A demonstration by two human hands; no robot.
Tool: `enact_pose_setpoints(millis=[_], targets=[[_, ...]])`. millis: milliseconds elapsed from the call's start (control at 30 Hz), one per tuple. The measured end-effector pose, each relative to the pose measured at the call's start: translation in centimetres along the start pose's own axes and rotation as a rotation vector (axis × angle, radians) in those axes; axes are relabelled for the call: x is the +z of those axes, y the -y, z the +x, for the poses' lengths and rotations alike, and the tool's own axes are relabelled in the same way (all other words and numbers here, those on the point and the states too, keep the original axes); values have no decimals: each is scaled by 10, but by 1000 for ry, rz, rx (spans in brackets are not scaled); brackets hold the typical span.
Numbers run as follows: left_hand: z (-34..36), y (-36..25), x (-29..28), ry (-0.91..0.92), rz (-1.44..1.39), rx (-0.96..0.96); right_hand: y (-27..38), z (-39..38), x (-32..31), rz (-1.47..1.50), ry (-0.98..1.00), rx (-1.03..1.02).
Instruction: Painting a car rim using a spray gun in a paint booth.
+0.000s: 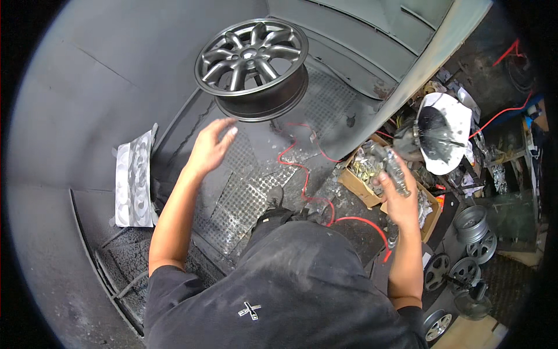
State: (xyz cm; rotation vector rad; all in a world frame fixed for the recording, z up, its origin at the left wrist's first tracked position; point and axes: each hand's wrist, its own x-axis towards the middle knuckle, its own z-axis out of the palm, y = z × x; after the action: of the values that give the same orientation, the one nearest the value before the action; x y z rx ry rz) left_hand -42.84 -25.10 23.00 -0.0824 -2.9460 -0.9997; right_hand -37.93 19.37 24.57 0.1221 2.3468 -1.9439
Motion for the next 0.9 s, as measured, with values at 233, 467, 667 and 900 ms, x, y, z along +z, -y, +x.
enact_pose_setpoints(millis=[233, 467, 667, 900], targets=[[56, 16, 6, -248, 86, 228, -11, -9, 21, -27, 47, -37], [78, 48, 10, -195, 328, 239, 16, -39, 57, 197, 433, 112], [81, 50, 5, -163, 286, 255, 3, -21, 48, 8, 80, 44], [79, 50, -1, -169, 288, 263, 25, -11, 48, 78, -108, 130]])
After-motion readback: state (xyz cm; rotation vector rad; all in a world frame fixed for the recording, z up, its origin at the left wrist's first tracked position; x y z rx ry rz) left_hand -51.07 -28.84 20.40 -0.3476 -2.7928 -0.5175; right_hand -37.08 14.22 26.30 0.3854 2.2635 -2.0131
